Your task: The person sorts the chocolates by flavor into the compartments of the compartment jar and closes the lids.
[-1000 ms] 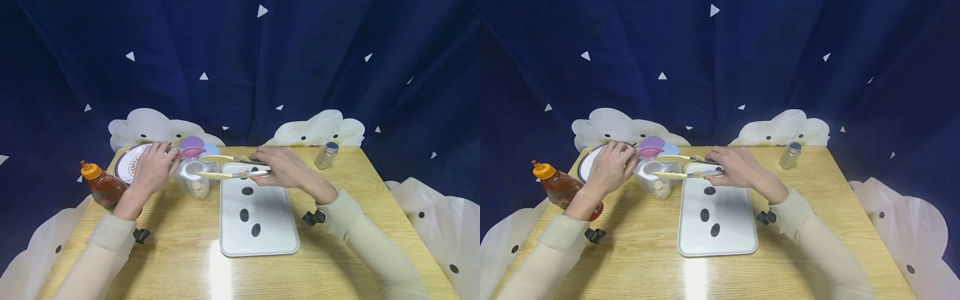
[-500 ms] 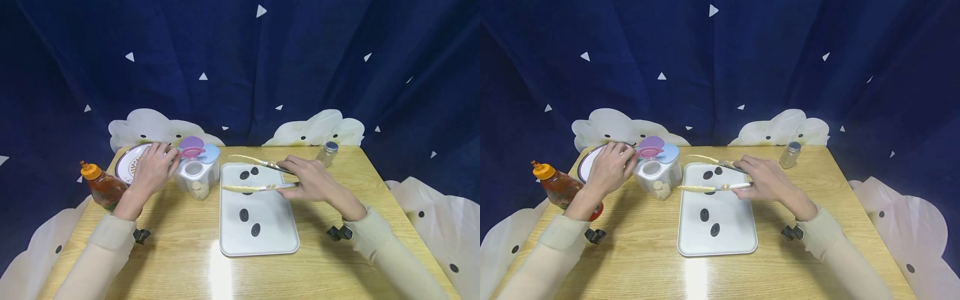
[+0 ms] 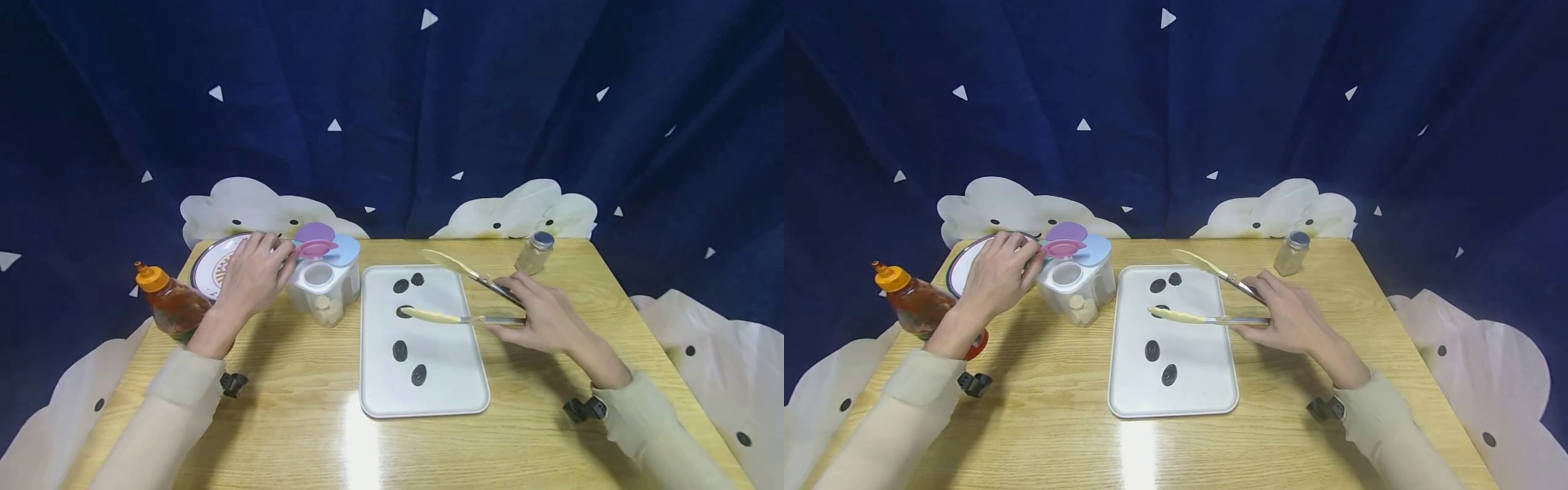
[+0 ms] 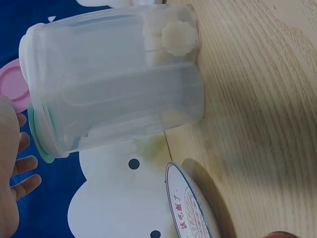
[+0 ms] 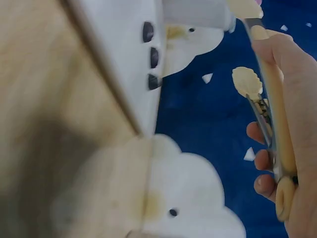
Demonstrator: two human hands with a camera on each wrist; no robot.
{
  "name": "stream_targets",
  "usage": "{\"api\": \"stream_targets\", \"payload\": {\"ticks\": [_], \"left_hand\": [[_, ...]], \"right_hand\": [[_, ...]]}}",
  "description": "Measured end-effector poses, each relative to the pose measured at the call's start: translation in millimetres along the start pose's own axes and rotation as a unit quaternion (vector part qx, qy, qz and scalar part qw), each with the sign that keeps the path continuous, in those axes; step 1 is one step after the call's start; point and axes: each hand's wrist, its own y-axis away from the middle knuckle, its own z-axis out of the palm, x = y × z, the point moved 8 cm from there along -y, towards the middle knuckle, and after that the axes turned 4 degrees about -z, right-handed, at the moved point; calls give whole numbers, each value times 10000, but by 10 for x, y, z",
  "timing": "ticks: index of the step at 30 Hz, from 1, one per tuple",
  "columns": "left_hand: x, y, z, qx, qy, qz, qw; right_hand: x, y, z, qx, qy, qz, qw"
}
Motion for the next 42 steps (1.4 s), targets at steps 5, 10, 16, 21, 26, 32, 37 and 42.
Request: {"api": "stream_targets", "payload": {"ticks": [5, 10, 16, 21, 26, 32, 37, 42], "left_hand": [[-3, -4, 8, -51, 1, -40, 10000], [0, -6, 11, -95, 19, -48, 9999], [1, -8, 12, -66, 31, -36, 10000], [2, -3, 15, -71, 51, -38, 10000], [7, 0, 11, -53, 44, -27, 10000], [10, -5, 9, -44, 30, -26, 10000], [12, -1, 3, -4, 14, -4, 10000], [11, -1, 4, -2, -4, -4, 10000]], "right_hand": [[169, 265, 74, -97, 169, 424, 9989], [322, 500, 133, -293, 395, 968, 9941], [497, 718, 153, -386, 628, 1316, 9886], [655, 890, 185, -517, 702, 1507, 9847], [812, 1029, 222, -753, 770, 1686, 9798], [943, 1126, 252, -1029, 757, 1870, 9740], [999, 1172, 279, -1229, 776, 1902, 9709], [1040, 1213, 326, -1464, 763, 1969, 9664]]}}
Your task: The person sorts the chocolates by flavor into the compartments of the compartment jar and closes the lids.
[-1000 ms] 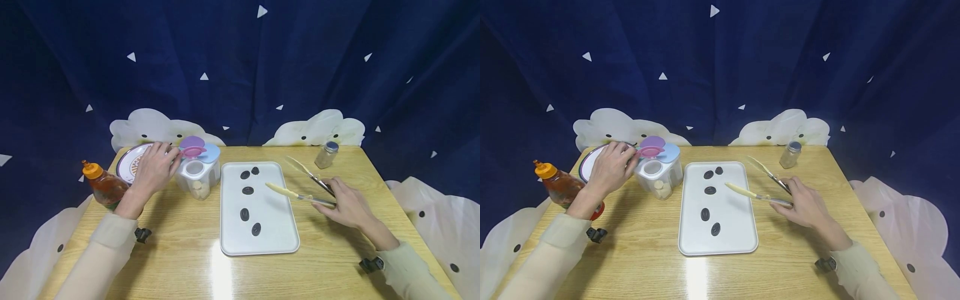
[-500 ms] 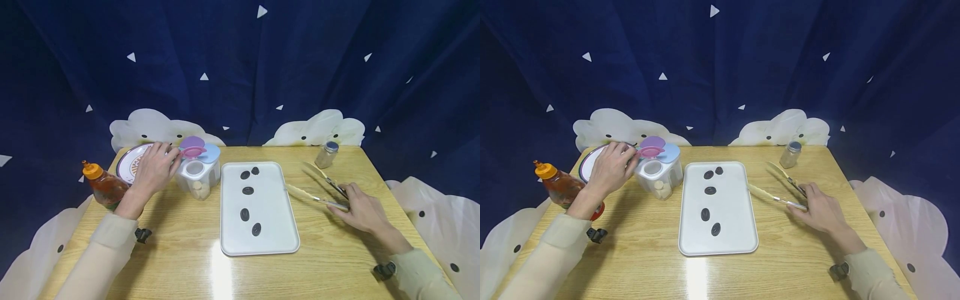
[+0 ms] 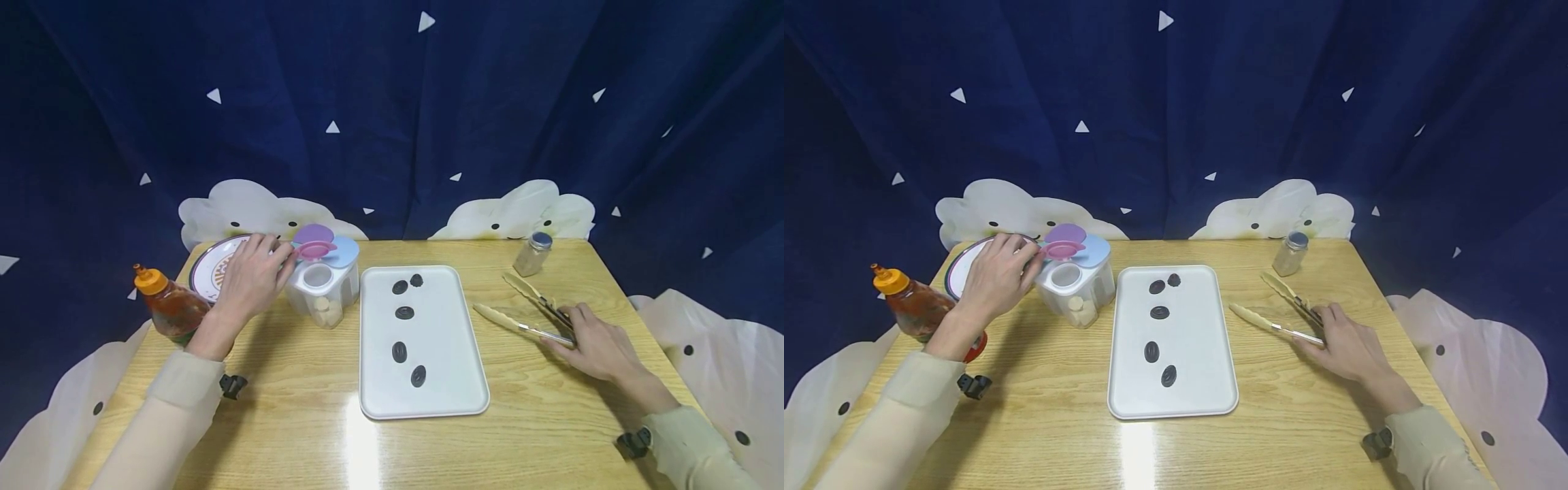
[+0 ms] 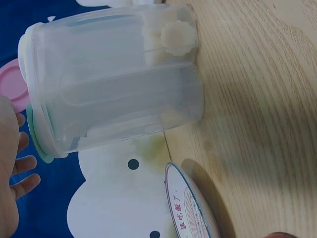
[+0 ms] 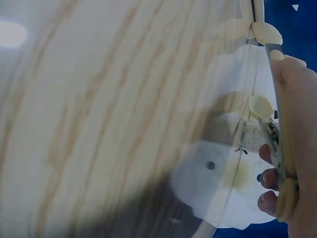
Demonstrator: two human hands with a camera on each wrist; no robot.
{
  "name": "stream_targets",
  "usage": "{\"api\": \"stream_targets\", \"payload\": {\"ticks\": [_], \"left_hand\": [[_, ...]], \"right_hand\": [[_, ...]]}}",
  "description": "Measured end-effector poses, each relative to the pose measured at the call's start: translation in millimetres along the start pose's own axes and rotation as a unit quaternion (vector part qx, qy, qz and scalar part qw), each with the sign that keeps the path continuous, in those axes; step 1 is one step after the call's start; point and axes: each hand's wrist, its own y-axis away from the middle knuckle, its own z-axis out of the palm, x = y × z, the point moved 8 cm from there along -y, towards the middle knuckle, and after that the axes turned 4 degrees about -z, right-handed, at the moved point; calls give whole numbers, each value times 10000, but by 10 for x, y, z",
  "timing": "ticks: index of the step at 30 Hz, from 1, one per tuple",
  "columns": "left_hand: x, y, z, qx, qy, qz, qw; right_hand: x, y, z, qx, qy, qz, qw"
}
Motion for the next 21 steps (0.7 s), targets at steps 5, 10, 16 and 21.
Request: {"api": "stream_targets", "payload": {"ticks": [5, 10, 16, 21], "left_hand": [[-3, 2, 2, -25, -22, -29, 10000], [5, -4, 1, -29, -13, -24, 10000], [10, -2, -7, -25, 25, -31, 10000], [7, 5, -4, -18, 8, -32, 10000]], "right_hand": [[29, 17, 53, -133, -34, 40, 9999], [59, 36, 99, -224, -42, 44, 9997], [68, 53, 137, -238, -123, 39, 9996], [55, 84, 137, -298, -166, 30, 9994]]}}
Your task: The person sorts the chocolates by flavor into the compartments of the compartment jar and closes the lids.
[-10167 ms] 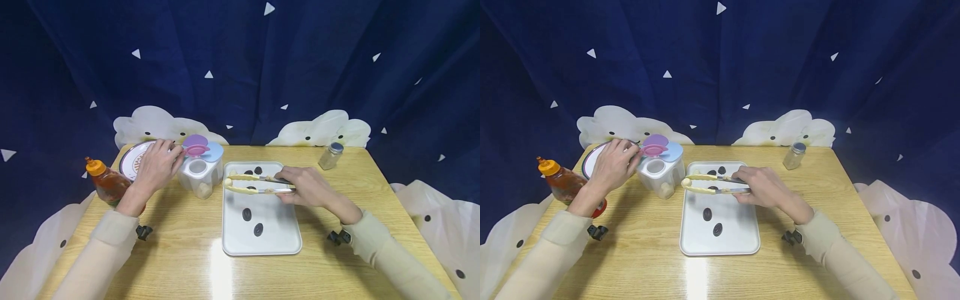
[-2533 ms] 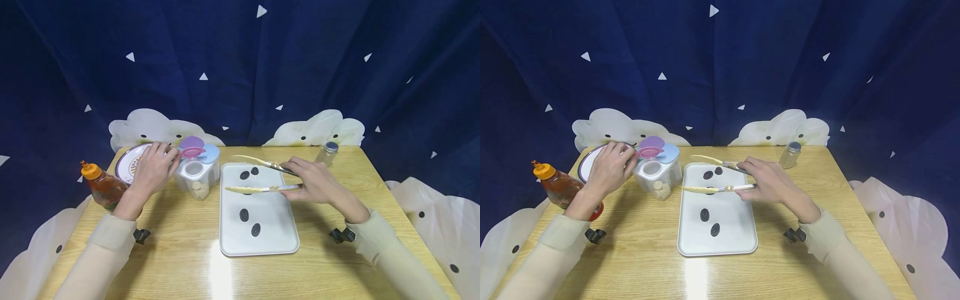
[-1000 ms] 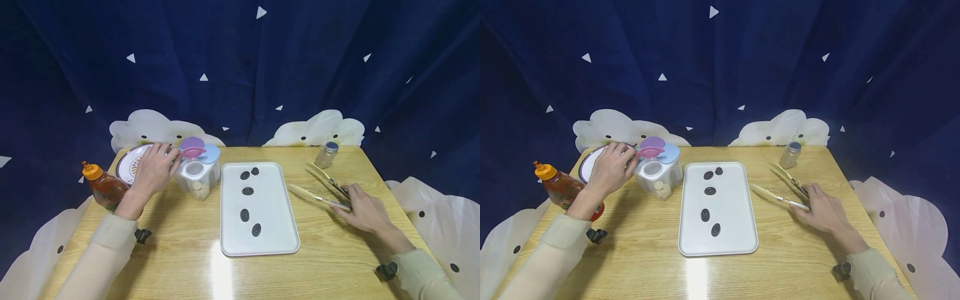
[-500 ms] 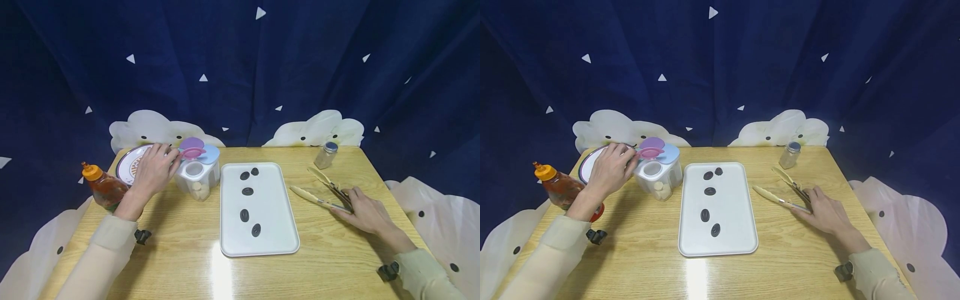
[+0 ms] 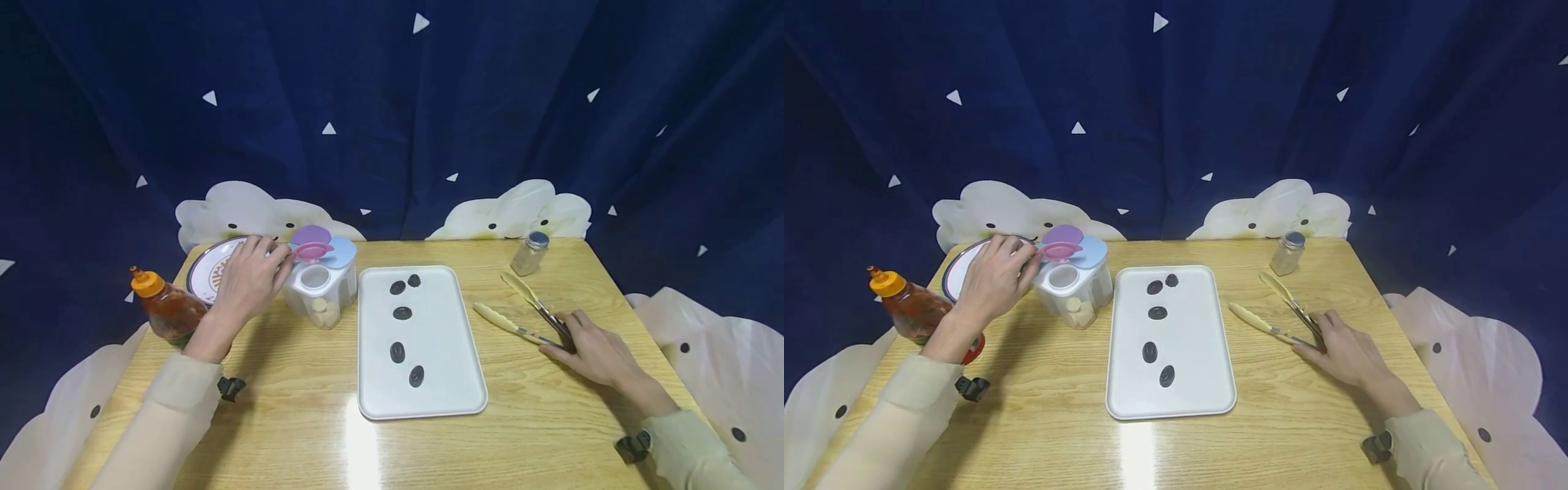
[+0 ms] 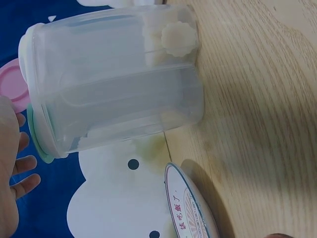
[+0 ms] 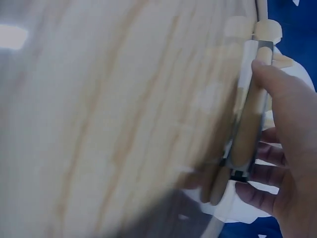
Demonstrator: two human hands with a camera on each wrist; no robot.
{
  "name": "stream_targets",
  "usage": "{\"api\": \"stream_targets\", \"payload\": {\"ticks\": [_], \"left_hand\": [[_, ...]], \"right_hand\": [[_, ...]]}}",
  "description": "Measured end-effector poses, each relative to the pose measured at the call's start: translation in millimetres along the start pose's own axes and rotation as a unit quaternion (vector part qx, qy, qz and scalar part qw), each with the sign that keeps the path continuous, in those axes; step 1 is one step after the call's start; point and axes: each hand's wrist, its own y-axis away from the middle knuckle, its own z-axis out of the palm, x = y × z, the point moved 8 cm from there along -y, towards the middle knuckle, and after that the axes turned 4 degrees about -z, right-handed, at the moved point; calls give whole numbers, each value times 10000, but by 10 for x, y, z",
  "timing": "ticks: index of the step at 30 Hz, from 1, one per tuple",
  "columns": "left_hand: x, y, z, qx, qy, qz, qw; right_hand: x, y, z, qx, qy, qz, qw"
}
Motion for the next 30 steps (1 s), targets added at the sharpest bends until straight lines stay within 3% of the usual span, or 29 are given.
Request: {"api": "stream_targets", "payload": {"ticks": [5, 11, 21, 30], "left_hand": [[-9, 12, 10, -12, -15, -3, 10000], [-9, 21, 11, -27, -26, -32, 10000], [-4, 7, 12, -38, -26, -26, 10000], [-2, 17, 6, 33, -54, 55, 10000]], "right_hand": [[-124, 13, -188, 326, 19, -181, 9993], [-465, -114, -479, 996, -107, -627, 9930], [-1262, -606, -608, 1426, -624, -1377, 9782], [-2116, -1078, -762, 1819, -1063, -2292, 9503]]}}
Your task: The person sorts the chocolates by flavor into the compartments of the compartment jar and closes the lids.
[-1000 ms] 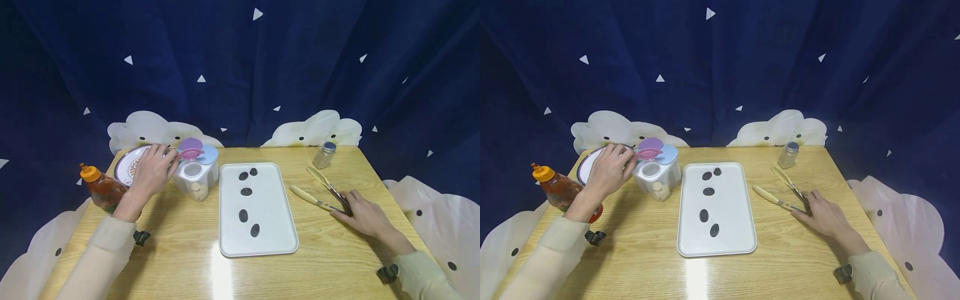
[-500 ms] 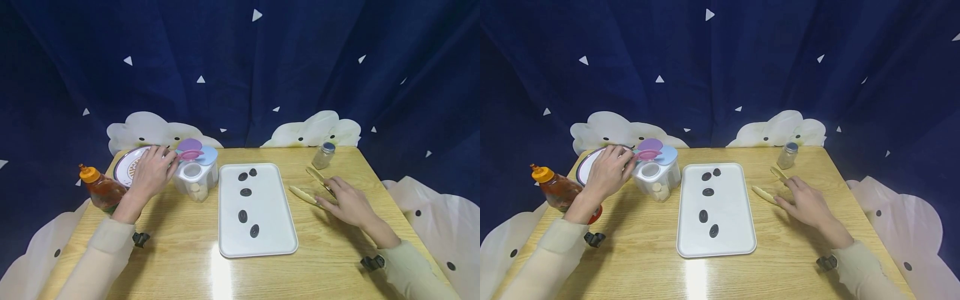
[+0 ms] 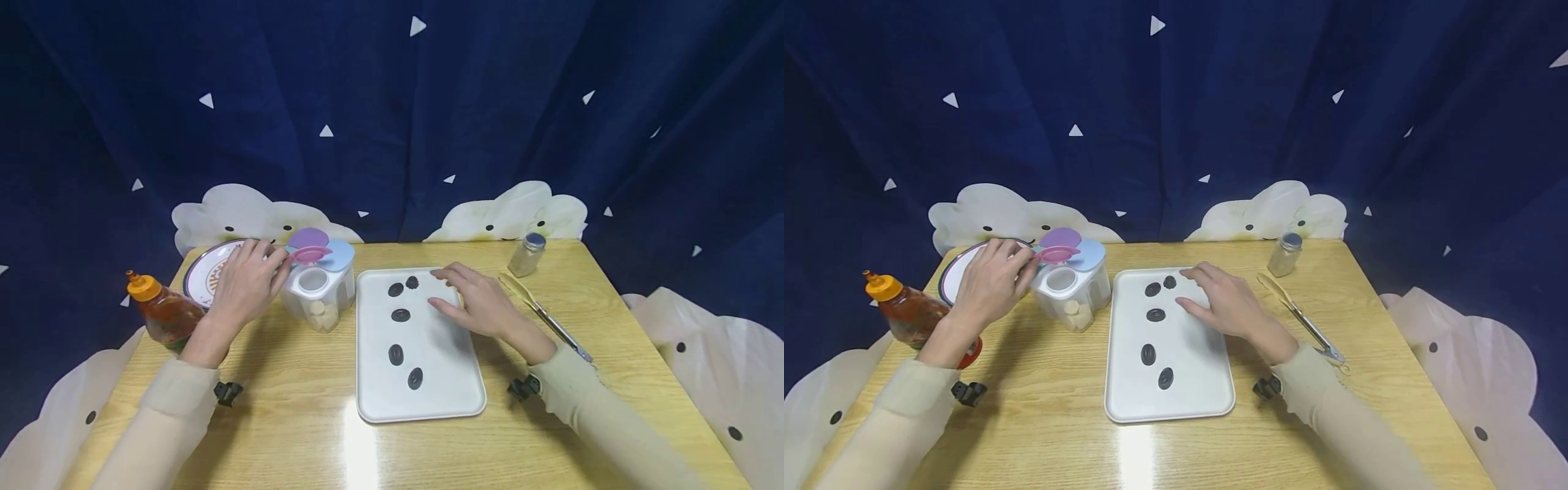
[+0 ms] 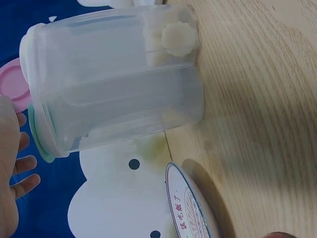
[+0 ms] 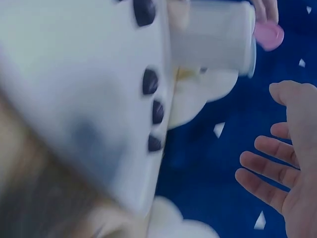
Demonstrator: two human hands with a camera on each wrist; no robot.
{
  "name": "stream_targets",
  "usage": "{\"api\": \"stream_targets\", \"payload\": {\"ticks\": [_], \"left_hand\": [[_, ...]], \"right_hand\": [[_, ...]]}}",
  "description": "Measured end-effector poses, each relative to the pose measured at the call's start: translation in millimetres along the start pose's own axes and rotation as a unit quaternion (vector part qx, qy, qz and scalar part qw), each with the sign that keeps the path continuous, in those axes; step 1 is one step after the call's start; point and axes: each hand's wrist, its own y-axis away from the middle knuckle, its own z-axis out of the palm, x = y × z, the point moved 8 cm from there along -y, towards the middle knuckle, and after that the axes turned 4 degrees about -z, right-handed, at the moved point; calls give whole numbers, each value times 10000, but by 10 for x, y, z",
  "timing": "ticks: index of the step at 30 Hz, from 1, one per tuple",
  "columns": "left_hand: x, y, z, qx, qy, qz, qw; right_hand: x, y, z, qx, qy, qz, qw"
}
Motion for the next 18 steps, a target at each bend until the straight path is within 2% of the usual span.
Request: {"api": "stream_targets", "payload": {"ticks": [10, 18], "left_hand": [[15, 0, -26, 98, 23, 111, 9999], [30, 6, -58, 240, 18, 211, 9995]], "right_hand": [[-674, -780, 154, 22, -416, -562, 9975], [-929, -1211, 318, 95, -348, -832, 9959]]}}
